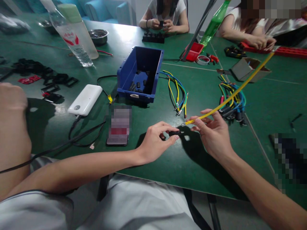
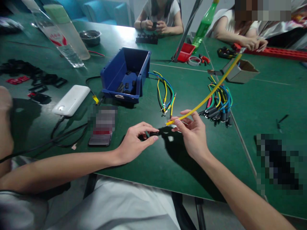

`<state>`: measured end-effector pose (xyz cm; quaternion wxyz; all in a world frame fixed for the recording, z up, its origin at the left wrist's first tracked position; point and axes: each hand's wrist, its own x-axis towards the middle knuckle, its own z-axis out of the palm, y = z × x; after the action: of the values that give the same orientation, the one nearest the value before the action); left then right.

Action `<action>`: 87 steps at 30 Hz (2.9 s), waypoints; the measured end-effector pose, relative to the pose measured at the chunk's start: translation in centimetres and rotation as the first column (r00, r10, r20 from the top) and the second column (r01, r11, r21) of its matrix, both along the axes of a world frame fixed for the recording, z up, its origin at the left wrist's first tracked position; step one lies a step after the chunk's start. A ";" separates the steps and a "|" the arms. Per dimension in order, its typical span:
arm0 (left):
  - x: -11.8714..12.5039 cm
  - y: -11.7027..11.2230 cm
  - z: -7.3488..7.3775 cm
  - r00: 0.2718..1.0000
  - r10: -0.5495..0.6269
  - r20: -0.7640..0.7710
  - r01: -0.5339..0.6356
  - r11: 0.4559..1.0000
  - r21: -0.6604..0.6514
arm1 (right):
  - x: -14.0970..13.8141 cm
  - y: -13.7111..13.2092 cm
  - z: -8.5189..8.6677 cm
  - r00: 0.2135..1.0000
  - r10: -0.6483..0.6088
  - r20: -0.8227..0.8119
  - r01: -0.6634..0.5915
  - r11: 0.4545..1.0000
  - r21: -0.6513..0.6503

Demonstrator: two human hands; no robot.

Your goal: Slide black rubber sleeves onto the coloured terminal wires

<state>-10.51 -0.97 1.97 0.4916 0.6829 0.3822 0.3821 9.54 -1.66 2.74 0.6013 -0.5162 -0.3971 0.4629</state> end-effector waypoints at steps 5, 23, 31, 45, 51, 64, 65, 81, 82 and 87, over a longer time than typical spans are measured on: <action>0.1 0.1 -0.3 1.000 0.008 -0.020 -0.008 1.000 0.010 | -0.2 -0.2 -0.4 0.999 0.039 0.021 -0.040 0.999 0.027; 0.2 0.8 0.0 0.998 0.045 -0.040 -0.045 0.999 -0.006 | -1.0 -1.4 0.8 0.999 0.006 0.034 -0.009 0.996 0.094; 0.1 0.9 -0.2 0.993 0.055 -0.104 -0.049 0.997 0.060 | -0.5 -0.5 0.0 0.995 -0.028 0.096 0.014 0.990 0.142; 0.2 1.1 0.1 0.991 0.085 -0.105 -0.074 0.991 0.111 | -1.3 -1.1 0.3 0.992 0.056 0.109 -0.074 0.983 0.166; 0.2 1.2 -0.1 0.992 0.084 -0.092 -0.074 0.991 0.107 | -1.2 -1.1 0.3 0.989 0.035 0.145 -0.058 0.985 0.163; 0.2 1.3 -0.3 0.993 0.066 -0.095 -0.059 0.995 0.076 | -1.3 -1.4 0.8 0.978 0.054 0.202 -0.095 0.976 0.198; 0.2 1.3 -0.3 0.993 0.066 -0.098 -0.059 0.995 0.078 | -1.4 -1.4 0.7 0.979 0.057 0.197 -0.096 0.976 0.198; 0.2 1.0 0.0 0.990 0.085 -0.111 -0.067 0.986 0.155 | -1.1 -1.1 0.1 0.980 0.115 0.164 -0.139 0.980 0.143; 0.2 1.0 -0.1 0.990 0.084 -0.112 -0.065 0.984 0.167 | -1.0 -1.0 0.1 0.981 0.119 0.156 -0.140 0.981 0.131; 0.2 1.1 -0.2 0.990 0.082 -0.113 -0.060 0.980 0.191 | -0.7 -0.6 -0.1 0.984 0.147 0.098 -0.154 0.986 0.063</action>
<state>-10.35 0.10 1.78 0.3873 0.7337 0.3976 0.3920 8.85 -2.28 2.62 0.5632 -0.4844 -0.4786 0.4681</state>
